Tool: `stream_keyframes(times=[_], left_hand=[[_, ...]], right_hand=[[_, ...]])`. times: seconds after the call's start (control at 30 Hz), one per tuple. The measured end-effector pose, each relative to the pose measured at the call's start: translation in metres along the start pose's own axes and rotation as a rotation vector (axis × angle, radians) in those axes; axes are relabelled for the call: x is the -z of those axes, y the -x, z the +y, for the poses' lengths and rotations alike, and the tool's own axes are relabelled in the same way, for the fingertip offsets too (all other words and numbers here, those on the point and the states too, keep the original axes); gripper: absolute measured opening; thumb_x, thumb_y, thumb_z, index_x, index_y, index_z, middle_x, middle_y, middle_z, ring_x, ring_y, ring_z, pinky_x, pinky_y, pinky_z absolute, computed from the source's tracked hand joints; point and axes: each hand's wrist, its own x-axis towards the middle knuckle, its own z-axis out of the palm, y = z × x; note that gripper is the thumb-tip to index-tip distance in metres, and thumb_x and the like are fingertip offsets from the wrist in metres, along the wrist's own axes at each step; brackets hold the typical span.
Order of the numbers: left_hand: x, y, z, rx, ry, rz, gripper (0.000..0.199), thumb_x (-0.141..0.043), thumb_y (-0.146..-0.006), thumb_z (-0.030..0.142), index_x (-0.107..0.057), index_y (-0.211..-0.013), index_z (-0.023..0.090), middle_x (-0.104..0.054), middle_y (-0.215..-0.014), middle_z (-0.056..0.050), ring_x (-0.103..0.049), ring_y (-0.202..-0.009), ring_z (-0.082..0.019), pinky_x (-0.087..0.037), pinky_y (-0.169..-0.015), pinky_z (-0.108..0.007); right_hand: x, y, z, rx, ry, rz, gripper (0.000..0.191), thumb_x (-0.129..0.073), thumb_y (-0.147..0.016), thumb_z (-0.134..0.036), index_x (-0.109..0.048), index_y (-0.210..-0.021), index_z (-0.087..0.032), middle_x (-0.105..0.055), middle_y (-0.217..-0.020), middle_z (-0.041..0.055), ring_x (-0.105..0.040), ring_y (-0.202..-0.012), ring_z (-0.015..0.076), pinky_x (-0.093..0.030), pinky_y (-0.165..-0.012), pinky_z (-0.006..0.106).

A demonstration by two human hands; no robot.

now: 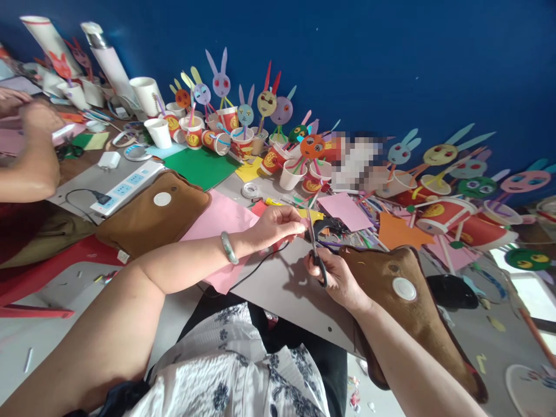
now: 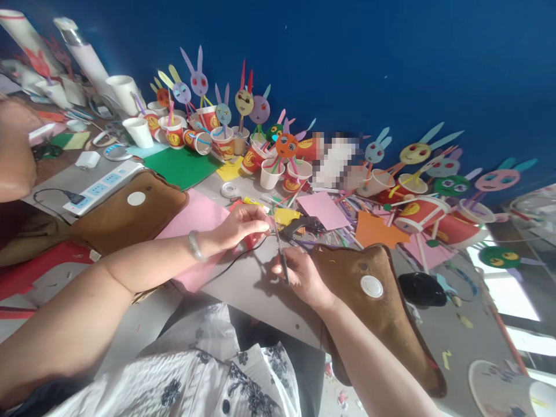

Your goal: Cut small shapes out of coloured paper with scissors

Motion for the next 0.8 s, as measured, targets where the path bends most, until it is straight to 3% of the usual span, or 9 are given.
stream_keyframes(times=[0.2,0.43,0.6,0.8], left_hand=[[-0.0013,0.0011,0.0026,0.004,0.019,0.025,0.019,-0.069,-0.078,0.024,-0.055,-0.068,0.015,-0.057,-0.060,0.004,-0.053,-0.051,-0.007,-0.047,-0.054,-0.022],[-0.0019,-0.0007,0.0004,0.036,0.047,0.078,0.032,-0.063,-0.087,0.042,-0.059,-0.071,0.015,-0.063,-0.063,-0.001,-0.054,-0.050,-0.007,-0.046,-0.052,-0.022],[-0.0022,0.0002,0.0022,-0.001,-0.004,0.024,0.026,-0.074,-0.080,0.035,-0.059,-0.071,0.015,-0.060,-0.063,0.002,-0.052,-0.051,-0.006,-0.046,-0.053,-0.021],[-0.0027,0.0004,0.0031,0.023,0.010,0.023,0.023,-0.074,-0.077,0.029,-0.058,-0.068,0.014,-0.059,-0.061,0.003,-0.052,-0.050,-0.006,-0.044,-0.051,-0.021]], right_hand=[[-0.0003,-0.0001,0.0015,-0.001,0.009,0.002,0.069,-0.051,-0.081,-0.085,-0.059,-0.066,-0.019,-0.057,-0.062,0.0023,-0.049,-0.061,0.0164,-0.039,-0.059,0.029],[-0.0005,-0.0005,0.0001,0.011,0.019,0.014,0.068,-0.050,-0.083,-0.083,-0.061,-0.066,-0.018,-0.059,-0.061,0.0030,-0.051,-0.060,0.0168,-0.041,-0.058,0.030],[-0.0003,-0.0007,-0.0001,0.024,0.038,0.022,0.070,-0.051,-0.080,-0.085,-0.062,-0.064,-0.018,-0.059,-0.061,0.0039,-0.051,-0.061,0.0174,-0.043,-0.060,0.031],[-0.0001,-0.0010,-0.0020,0.029,0.033,0.008,0.069,-0.053,-0.080,-0.085,-0.059,-0.062,-0.018,-0.057,-0.059,0.0027,-0.050,-0.060,0.0166,-0.041,-0.059,0.031]])
